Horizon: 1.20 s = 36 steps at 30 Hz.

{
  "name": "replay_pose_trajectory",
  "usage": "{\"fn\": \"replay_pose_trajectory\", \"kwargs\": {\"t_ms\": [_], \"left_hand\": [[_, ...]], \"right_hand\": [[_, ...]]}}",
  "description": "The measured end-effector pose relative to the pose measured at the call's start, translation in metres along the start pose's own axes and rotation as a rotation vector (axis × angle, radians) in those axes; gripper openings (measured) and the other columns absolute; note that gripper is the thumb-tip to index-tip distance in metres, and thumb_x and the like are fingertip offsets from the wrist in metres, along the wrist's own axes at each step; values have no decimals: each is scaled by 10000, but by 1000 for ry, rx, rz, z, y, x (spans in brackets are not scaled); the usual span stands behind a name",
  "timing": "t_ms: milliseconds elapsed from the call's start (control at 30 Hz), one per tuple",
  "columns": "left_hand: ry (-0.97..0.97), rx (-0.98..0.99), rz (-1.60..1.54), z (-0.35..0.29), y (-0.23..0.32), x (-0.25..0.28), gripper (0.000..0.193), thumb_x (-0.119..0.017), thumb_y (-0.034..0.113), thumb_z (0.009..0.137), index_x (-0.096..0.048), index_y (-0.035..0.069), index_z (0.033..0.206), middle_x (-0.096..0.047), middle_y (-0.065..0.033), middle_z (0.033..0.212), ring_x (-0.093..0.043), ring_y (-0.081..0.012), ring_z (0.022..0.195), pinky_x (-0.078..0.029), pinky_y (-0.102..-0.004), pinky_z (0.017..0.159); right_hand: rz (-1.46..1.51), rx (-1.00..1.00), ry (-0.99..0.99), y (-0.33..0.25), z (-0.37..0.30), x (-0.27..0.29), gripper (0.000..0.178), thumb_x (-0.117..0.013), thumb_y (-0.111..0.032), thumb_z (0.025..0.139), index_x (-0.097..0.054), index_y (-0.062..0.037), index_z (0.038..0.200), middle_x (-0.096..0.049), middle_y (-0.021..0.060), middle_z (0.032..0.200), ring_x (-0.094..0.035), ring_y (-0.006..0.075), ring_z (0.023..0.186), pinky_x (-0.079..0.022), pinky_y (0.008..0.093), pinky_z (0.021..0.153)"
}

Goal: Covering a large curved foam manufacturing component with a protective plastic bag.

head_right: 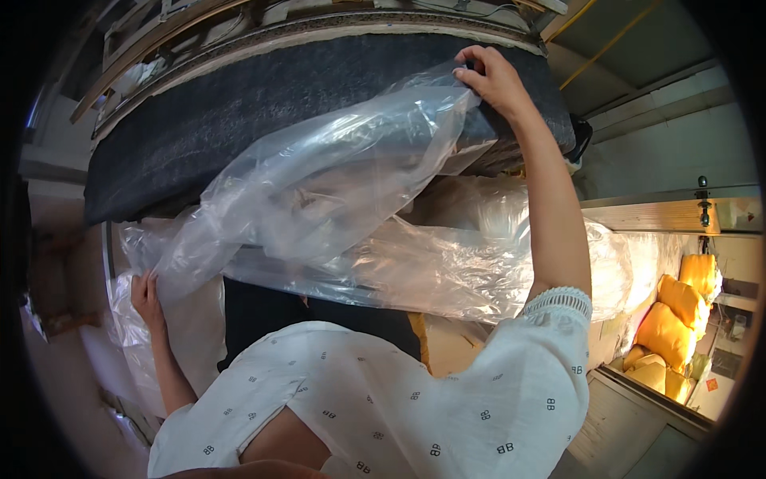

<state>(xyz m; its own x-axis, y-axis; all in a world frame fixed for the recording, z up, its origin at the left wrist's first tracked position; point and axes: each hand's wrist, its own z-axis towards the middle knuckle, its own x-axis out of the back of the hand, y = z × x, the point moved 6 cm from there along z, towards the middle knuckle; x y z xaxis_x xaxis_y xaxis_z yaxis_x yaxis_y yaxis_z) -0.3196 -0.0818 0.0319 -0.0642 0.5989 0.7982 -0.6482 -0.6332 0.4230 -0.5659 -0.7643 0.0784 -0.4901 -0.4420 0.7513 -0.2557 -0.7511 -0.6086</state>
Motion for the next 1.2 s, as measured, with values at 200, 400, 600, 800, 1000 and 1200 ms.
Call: {"fn": "replay_pose_trajectory", "kwargs": {"t_ms": [200,400,600,800,1000,1200], "left_hand": [[380,451,-672,95,47,20,217,-527,218,908,-580,14,960,-544,-23,831,-525,-138,789,-422,-271,725],[778,220,-996,171,109,58,148,-500,207,922,-581,91,964,-583,-9,875,-532,-115,754,-426,-238,660],[424,164,-368,253,-3,-82,271,-516,294,892,-646,57,881,-579,-20,719,-515,-99,685,-419,-255,661],[350,199,-375,312,-38,-111,302,-540,331,868,-672,74,952,-659,-43,841,-584,-121,789,-430,-258,725],[304,306,-410,340,-34,-130,362,-650,399,765,-696,79,928,-668,-41,844,-594,-122,792,-431,-249,740],[317,312,-253,343,-27,-129,392,-679,418,708,-639,37,789,-620,-47,749,-564,-151,724,-427,-277,708]], "right_hand": [[617,-184,147,3,29,44,138,-606,-179,845,-588,-72,931,-585,-14,892,-511,92,822,-403,215,746],[474,-58,977,-34,32,120,188,-503,-135,878,-489,27,973,-592,156,850,-598,261,769,-470,359,685],[-94,-256,843,41,26,10,183,-491,-205,865,-523,-36,928,-607,159,895,-583,321,845,-444,392,758],[-8,-145,655,35,51,0,208,-583,-240,830,-604,-39,884,-602,105,862,-574,222,780,-440,322,729],[21,-223,647,51,62,1,254,-625,-270,791,-636,-21,836,-593,93,808,-562,196,743,-442,313,700],[-49,-270,701,53,60,10,334,-690,-296,740,-565,-5,845,-530,67,767,-501,176,693,-433,318,687]]}}
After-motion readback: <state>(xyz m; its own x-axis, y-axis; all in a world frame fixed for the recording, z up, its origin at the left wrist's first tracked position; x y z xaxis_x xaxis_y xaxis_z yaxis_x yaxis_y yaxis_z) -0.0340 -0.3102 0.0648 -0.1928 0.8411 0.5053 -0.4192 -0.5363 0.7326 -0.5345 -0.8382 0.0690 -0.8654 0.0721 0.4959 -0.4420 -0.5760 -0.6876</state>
